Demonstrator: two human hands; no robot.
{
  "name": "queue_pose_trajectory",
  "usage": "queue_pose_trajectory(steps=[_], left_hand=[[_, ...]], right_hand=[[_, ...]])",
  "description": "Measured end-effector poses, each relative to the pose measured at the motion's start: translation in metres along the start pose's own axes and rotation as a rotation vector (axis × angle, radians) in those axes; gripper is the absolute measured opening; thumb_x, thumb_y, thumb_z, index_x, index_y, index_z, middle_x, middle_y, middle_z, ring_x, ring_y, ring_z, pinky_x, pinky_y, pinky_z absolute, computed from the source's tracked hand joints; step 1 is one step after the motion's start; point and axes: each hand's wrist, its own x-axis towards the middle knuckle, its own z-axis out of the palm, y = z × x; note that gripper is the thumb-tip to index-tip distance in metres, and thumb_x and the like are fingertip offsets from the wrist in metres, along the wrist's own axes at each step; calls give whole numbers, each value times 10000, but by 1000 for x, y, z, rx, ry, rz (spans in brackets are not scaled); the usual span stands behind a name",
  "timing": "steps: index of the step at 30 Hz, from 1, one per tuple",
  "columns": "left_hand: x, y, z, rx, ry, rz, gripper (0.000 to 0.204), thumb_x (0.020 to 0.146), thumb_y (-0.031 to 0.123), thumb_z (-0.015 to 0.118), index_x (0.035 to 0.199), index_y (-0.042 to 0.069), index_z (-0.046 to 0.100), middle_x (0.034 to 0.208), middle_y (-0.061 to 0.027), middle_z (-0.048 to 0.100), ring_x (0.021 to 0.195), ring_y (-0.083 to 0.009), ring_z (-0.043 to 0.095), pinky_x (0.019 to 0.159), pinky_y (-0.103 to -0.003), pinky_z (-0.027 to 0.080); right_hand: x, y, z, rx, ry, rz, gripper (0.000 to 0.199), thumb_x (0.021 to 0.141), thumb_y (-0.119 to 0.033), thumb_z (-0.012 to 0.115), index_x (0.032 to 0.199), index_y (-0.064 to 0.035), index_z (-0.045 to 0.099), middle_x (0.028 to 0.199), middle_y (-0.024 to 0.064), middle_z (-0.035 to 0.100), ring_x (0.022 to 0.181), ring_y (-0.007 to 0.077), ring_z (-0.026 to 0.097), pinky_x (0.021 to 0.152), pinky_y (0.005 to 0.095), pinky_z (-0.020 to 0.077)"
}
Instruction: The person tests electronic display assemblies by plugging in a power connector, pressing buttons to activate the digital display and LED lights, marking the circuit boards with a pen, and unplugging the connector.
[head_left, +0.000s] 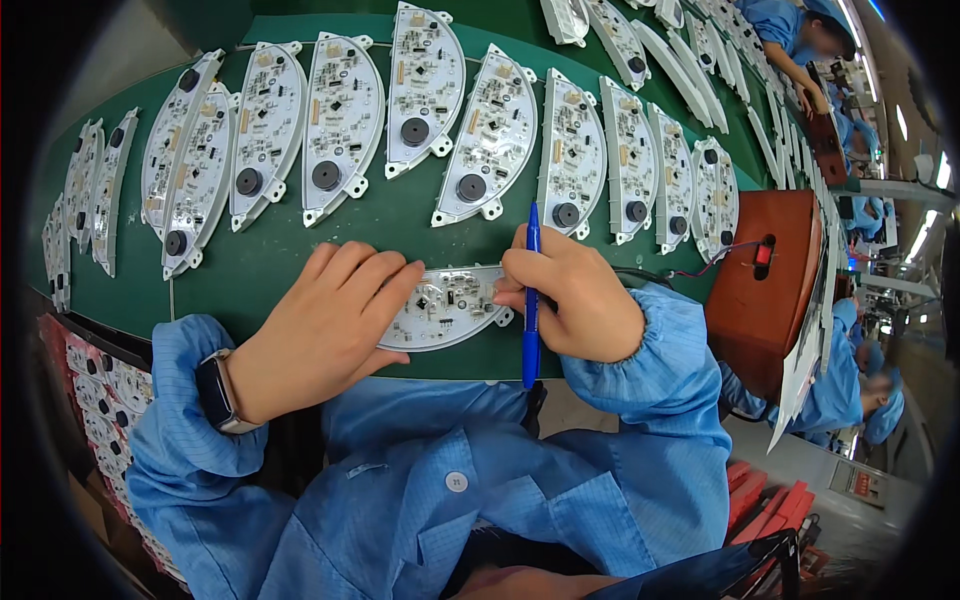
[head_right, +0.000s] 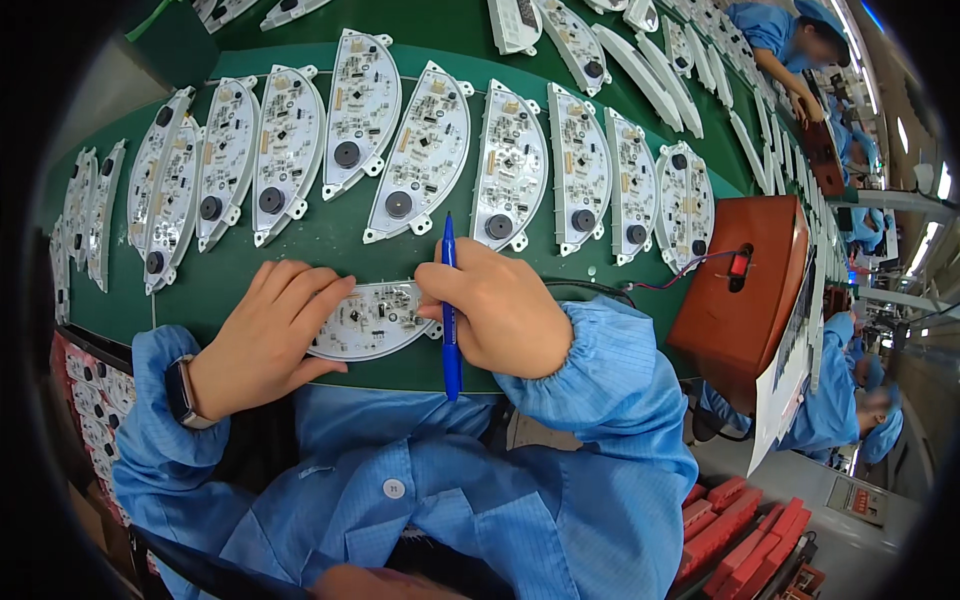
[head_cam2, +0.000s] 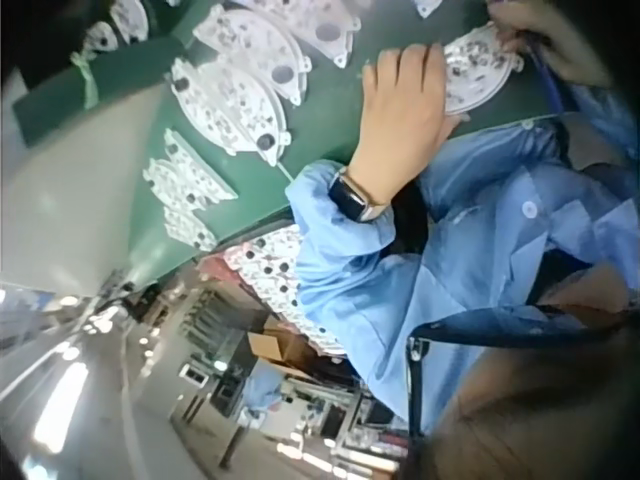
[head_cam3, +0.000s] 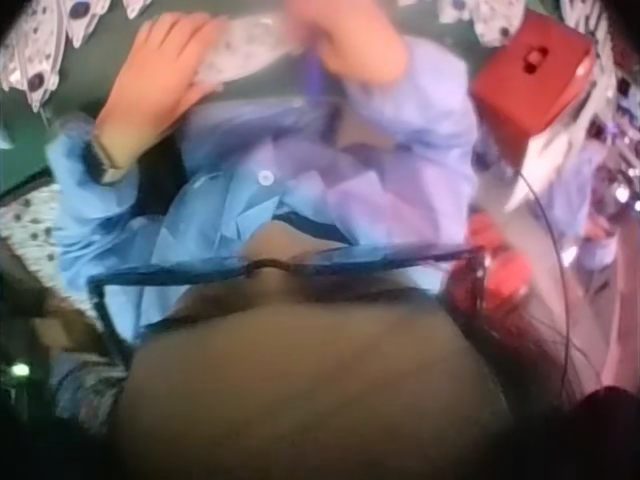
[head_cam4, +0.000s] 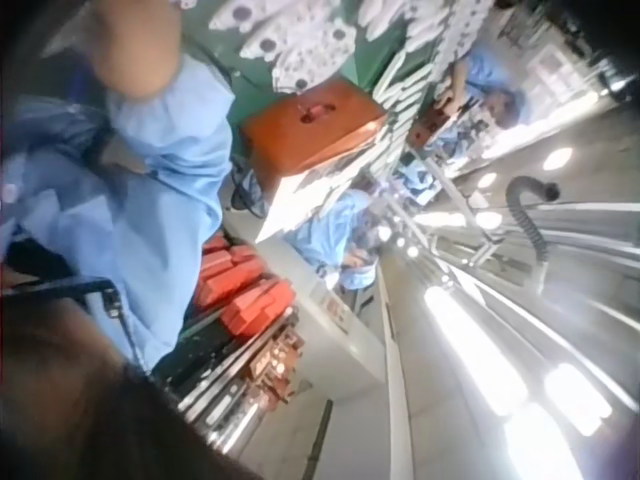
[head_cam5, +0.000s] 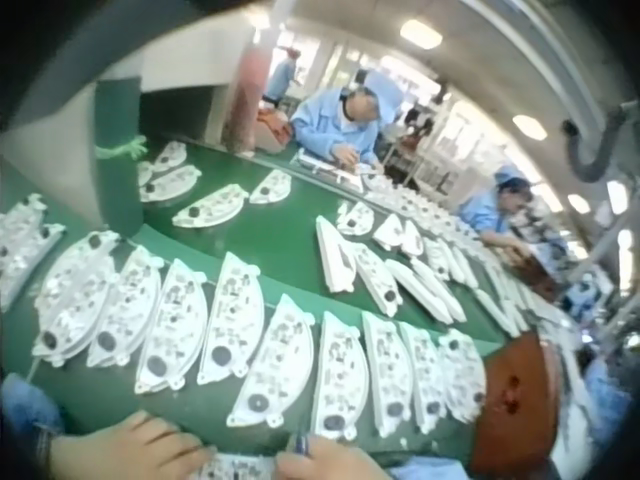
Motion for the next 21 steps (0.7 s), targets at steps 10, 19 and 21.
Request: queue_pose_trajectory(steps=[10, 19, 21], left_hand=[[3, -21, 1, -163, 104, 76, 648, 732, 291, 765, 1249, -15, 520, 1111, -162, 567, 978, -322, 549, 865, -379, 458], [-3, -29, 6, -1217, 221, -462, 337, 1025, 242, 447, 1117, -34, 618, 914, -44, 657, 708, -80, 612, 640, -211, 503], [-3, -30, 8, -1158, 204, -464, 338, 1015, 259, 471, 1121, -26, 618, 888, -60, 659, 713, -80, 620, 642, -237, 525]], right_hand=[[-3, 22, 6, 22, 269, -294, 350, 751, -222, 801, 996, -22, 649, 906, 134, 652, 738, 266, 624, 610, 339, 480], [-3, 17, 3, 75, 217, -350, 877, 590, -468, 872, 1203, 66, 542, 1038, 220, 658, 867, 321, 663, 718, 371, 519], [-7, 23, 10, -28, 220, -320, 832, 629, -400, 888, 1231, 52, 533, 1074, 230, 651, 876, 329, 666, 751, 388, 519]])
